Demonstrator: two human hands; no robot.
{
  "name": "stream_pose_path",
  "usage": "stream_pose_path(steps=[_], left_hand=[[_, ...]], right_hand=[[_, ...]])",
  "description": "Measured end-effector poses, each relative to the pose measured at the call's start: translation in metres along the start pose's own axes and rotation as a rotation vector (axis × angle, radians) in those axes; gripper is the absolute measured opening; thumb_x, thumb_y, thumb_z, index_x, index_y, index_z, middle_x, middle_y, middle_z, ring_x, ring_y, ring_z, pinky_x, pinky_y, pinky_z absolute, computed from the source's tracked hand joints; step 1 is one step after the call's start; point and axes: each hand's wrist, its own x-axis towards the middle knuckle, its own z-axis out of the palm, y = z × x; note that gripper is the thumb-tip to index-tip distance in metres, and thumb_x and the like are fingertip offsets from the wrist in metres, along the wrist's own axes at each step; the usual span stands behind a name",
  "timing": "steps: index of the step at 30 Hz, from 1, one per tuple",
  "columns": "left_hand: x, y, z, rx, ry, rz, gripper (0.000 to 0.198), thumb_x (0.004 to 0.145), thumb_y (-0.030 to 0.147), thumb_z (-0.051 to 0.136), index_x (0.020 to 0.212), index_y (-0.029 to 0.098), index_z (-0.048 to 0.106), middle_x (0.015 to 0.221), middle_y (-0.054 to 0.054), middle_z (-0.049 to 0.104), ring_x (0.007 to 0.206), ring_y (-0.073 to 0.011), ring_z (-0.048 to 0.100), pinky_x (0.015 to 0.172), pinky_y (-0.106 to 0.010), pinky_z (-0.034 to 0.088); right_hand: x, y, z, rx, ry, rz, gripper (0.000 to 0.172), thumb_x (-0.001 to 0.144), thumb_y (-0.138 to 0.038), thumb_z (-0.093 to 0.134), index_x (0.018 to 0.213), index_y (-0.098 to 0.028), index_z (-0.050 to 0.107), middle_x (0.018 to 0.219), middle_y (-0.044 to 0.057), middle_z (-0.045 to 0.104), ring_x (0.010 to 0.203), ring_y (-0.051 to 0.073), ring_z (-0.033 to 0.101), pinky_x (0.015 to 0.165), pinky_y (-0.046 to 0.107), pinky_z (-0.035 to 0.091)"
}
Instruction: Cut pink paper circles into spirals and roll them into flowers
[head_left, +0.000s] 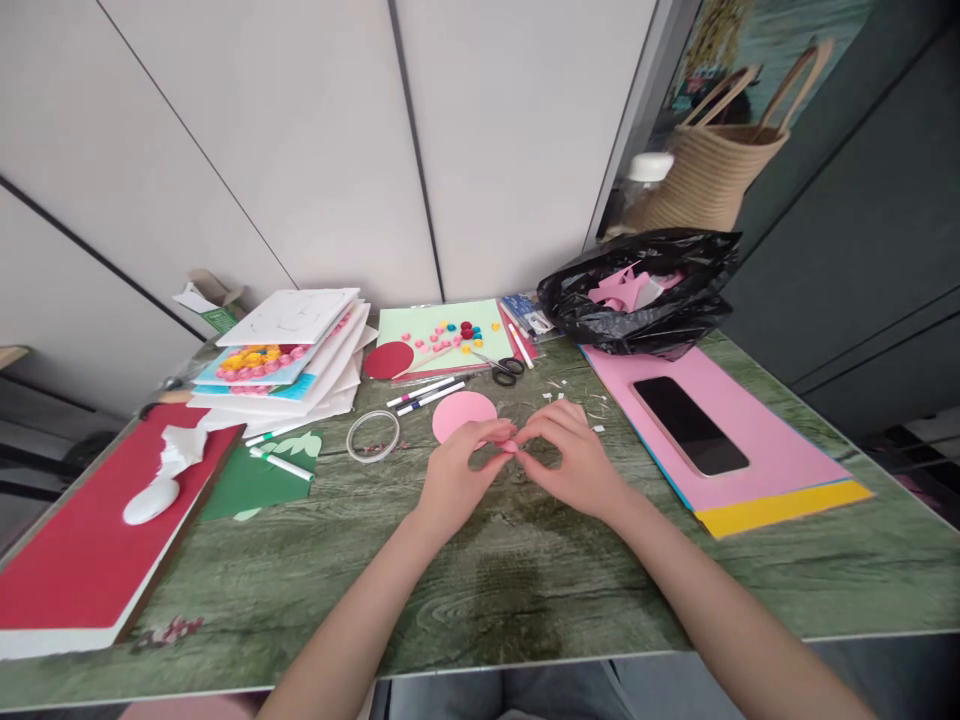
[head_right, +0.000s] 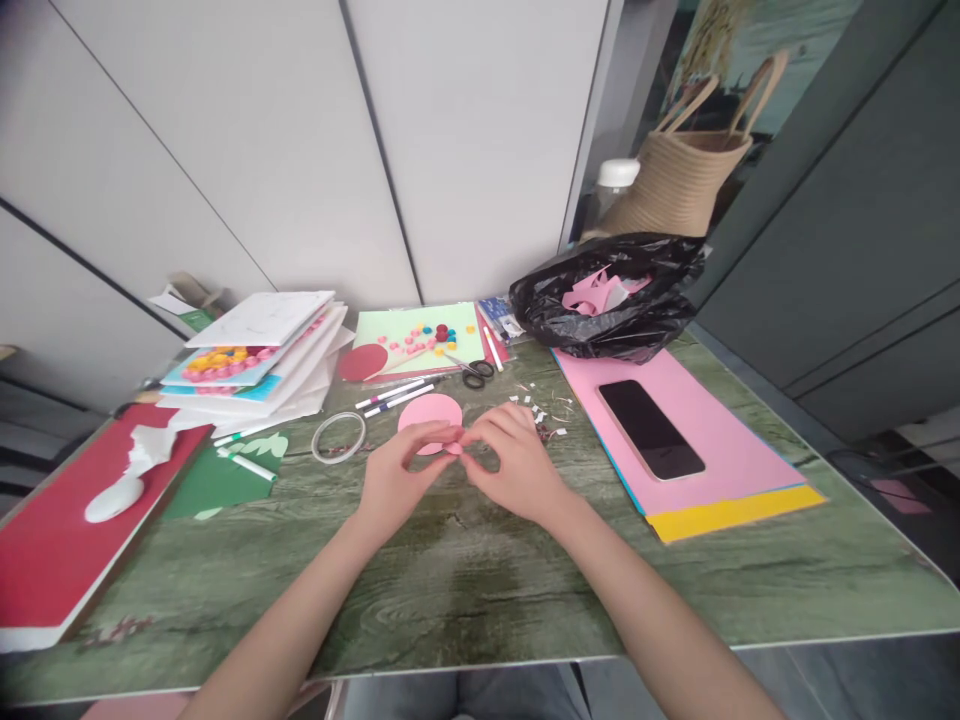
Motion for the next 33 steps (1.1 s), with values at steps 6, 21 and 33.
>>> stream_pose_path(steps=[6,21,33], left_hand=[[-0.001,0.010,-0.003,-0.018,0.059,-0.007,0.019,0.075,0.017,0.063,0.094,0.021,0.063,0.094,-0.003,0.070,0.089,-0.0151,0.066,0.082,-0.029,0.053],[-0.027,-0.010,0.006,0.278,0.209,0.324,0.045,0.070,0.002,0.061,0.110,0.020,0.053,0.092,-0.006,0.063,0.087,-0.0151,0.061,0.075,-0.028,0.053],[-0.023,-0.009,0.002,-0.006,0.233,0.372,0.065,0.069,-0.002,0.061,0.125,0.025,0.040,0.093,-0.004,0.065,0.085,-0.0148,0.065,0.079,-0.035,0.056]], right_hand=[[-0.001,-0.004,-0.004,0.018,0.084,-0.047,0.010,0.076,-0.014,0.060,0.082,-0.022,0.057,0.083,0.001,0.060,0.082,0.018,0.051,0.077,0.034,0.036],[-0.008,-0.006,0.012,-0.141,-0.088,-0.129,0.008,0.076,-0.016,0.056,0.083,-0.019,0.056,0.082,0.002,0.063,0.083,0.019,0.050,0.081,0.038,0.034],[-0.008,-0.009,0.009,-0.151,0.088,-0.221,0.018,0.070,-0.014,0.062,0.084,-0.022,0.054,0.079,-0.001,0.066,0.077,0.017,0.054,0.081,0.041,0.037]])
